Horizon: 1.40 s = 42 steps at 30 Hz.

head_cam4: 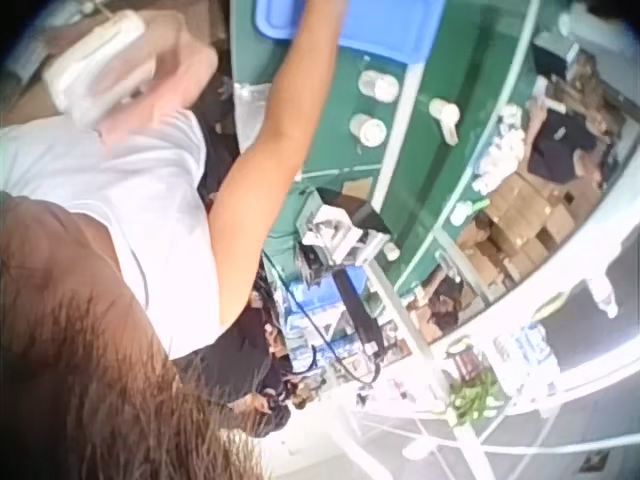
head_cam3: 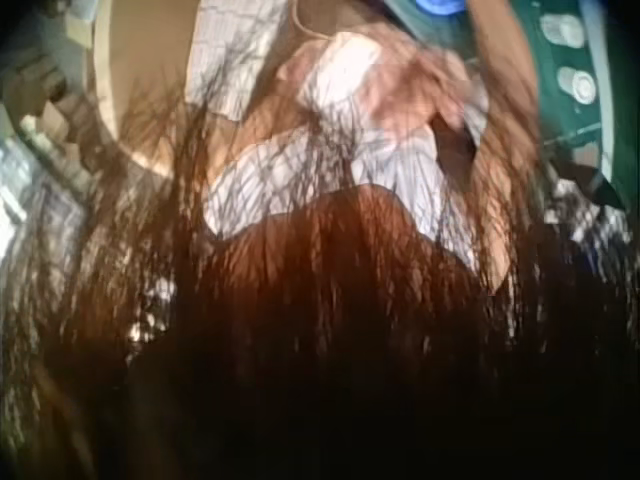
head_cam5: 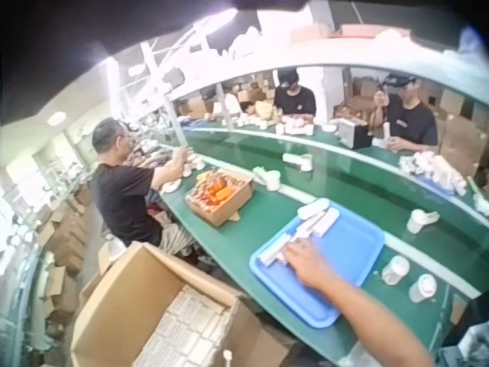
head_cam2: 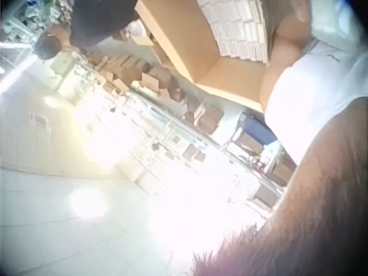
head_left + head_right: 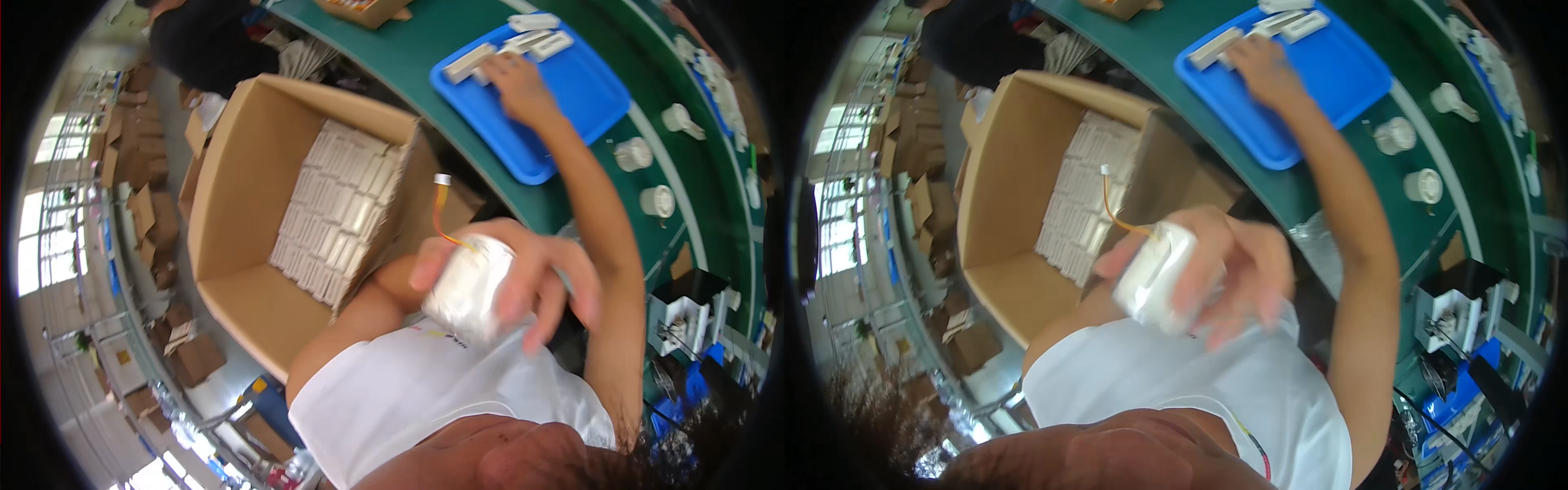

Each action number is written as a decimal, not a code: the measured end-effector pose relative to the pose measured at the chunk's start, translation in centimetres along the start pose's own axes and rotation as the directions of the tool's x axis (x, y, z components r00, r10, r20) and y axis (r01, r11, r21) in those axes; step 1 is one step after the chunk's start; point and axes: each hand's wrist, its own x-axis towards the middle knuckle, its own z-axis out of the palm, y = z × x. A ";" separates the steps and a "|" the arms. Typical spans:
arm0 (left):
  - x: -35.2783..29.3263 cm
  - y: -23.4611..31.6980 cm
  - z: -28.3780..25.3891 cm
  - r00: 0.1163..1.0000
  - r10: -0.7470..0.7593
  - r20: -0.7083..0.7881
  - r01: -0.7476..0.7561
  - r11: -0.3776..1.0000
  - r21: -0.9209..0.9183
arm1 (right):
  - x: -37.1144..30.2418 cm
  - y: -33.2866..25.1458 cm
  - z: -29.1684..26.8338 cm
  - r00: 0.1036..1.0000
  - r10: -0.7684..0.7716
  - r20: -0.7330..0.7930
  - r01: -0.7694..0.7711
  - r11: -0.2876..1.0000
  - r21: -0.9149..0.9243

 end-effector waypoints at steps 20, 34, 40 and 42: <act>1.4 -3.6 1.0 0.925 -0.129 0.358 0.206 0.961 -0.186 | -13.2 -4.4 -12.7 0.574 0.797 -0.190 -0.121 0.312 0.942; -2.4 -11.3 -9.4 0.794 -0.304 -0.527 0.585 0.143 0.798 | -34.9 -13.3 -23.7 0.373 0.824 -0.427 -0.111 0.496 0.861; -0.8 -14.3 -8.0 0.848 -0.330 -0.415 0.408 -0.096 0.908 | -34.4 -14.6 -26.8 0.210 0.820 -0.533 0.224 0.490 0.842; -0.6 -14.8 -7.6 0.842 -0.374 -0.389 0.338 -0.196 0.921 | -34.4 -13.9 -26.7 0.226 0.833 -0.504 0.208 0.465 0.861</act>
